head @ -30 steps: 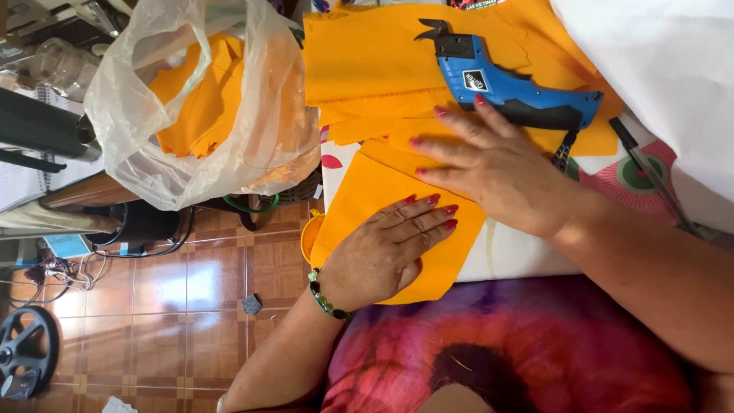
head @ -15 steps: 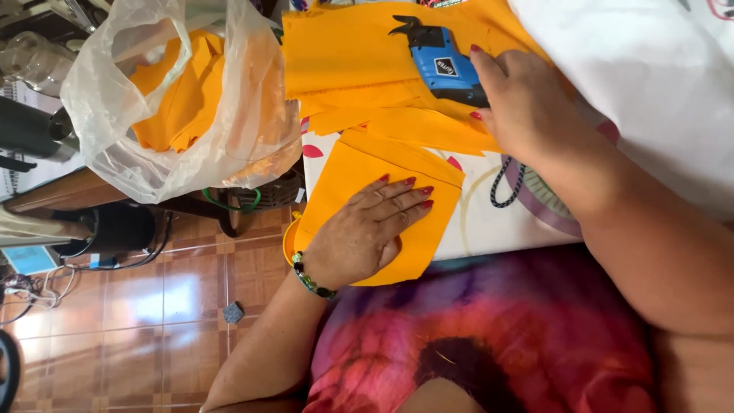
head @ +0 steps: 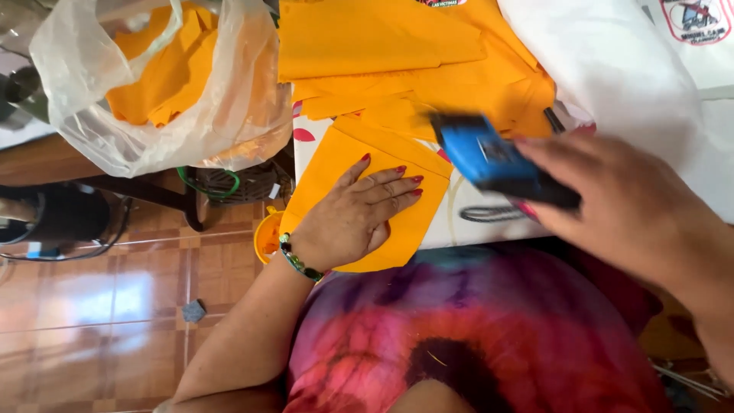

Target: Cutting out pattern pieces from yellow fabric using an electric rotary cutter.

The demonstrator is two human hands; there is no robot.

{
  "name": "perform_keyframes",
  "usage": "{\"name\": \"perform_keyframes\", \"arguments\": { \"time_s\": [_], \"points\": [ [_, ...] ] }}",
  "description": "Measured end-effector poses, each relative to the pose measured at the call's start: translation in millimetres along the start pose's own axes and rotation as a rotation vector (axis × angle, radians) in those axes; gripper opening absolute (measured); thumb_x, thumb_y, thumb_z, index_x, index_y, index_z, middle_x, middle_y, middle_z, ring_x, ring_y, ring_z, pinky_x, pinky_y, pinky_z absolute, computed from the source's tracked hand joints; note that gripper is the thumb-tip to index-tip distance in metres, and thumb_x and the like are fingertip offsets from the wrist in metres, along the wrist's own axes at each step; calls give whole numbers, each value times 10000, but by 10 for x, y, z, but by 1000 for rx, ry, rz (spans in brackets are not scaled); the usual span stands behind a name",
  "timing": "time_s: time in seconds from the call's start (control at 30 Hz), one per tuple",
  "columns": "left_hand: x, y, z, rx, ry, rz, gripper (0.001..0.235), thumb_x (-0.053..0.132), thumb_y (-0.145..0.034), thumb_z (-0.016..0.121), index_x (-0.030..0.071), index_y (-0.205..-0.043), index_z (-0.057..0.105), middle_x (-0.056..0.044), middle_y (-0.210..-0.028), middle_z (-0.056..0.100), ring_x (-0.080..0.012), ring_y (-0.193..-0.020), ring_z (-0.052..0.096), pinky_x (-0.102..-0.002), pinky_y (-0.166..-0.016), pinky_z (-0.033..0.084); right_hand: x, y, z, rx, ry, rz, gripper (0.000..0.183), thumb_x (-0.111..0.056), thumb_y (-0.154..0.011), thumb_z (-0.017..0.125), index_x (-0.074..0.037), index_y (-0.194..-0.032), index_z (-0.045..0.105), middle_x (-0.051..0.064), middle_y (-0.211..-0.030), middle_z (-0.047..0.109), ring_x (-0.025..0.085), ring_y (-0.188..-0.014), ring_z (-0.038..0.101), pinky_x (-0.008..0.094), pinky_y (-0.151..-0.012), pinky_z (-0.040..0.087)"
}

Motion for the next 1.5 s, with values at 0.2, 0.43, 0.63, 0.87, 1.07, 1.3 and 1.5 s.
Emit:
{"name": "perform_keyframes", "arguments": {
  "time_s": [0.2, 0.43, 0.63, 0.87, 1.07, 1.3, 1.5],
  "points": [
    [15, 9, 39, 15, -11, 3, 631, 175, -871, 567, 152, -1500, 538, -1, -1585, 501, -239, -1492, 424, -557, -1255, 179, 295, 568, 208, 33, 484, -56, 667, -445, -741, 740, -265, -1378, 667, -79, -1280, 704, 207, -970, 711, 378, -821, 604],
    [43, -7, -96, 147, -78, -25, 565, 188, -836, 618, 168, -1401, 627, -82, -1439, 570, -307, -1328, 526, -568, -1202, 323, 279, 607, 283, -1, 479, -171, 681, -371, -736, 758, -205, -1386, 638, 7, -1240, 686, 253, -990, 695, 417, -888, 587],
    [67, -12, -182, 207, -95, -68, 481, 161, -864, 544, 100, -1317, 695, -15, -1364, 688, -255, -1289, 606, -573, -1129, 379, 351, 563, 325, -105, 246, -47, 717, -371, -725, 787, -235, -1413, 634, -43, -1229, 701, 186, -1059, 681, 378, -873, 585],
    [70, -1, -183, 206, -110, -51, 471, 196, -875, 544, 96, -1308, 700, -31, -1373, 686, -275, -1298, 609, -604, -1083, 398, 684, 462, 452, -456, -77, 397, 735, -399, -714, 816, -405, -1424, 627, -90, -1152, 779, 121, -992, 733, 268, -866, 525],
    [57, 18, -173, 216, -160, -82, 481, 249, -827, 593, 148, -1279, 723, -82, -1314, 646, -285, -1218, 597, -631, -1063, 414, 831, 445, 477, -545, -462, 705, 515, -73, -901, 673, -173, -1406, 687, 205, -835, 829, 287, -734, 756, 378, -702, 597],
    [56, 36, -220, 281, -137, -107, 450, 206, -828, 556, 115, -1225, 748, -44, -1286, 724, -253, -1228, 651, -602, -1041, 429, 604, 300, 375, -586, -382, 723, 545, -107, -924, 647, -242, -1452, 650, 184, -821, 883, 295, -727, 819, 380, -743, 626],
    [62, 46, -225, 283, -192, -121, 445, 245, -803, 594, 142, -1205, 752, -69, -1264, 634, -275, -1170, 601, -599, -1017, 456, 500, 272, 329, -561, -188, 647, 568, -241, -886, 717, -283, -1442, 607, 32, -981, 784, 256, -723, 840, 362, -703, 609]
  ]
}}
Point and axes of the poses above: each hand's wrist, its own y-axis away from the middle knuckle, its own z-axis out of the palm, x = y × z, the point moved 7 cm from there along -y, towards the middle knuckle
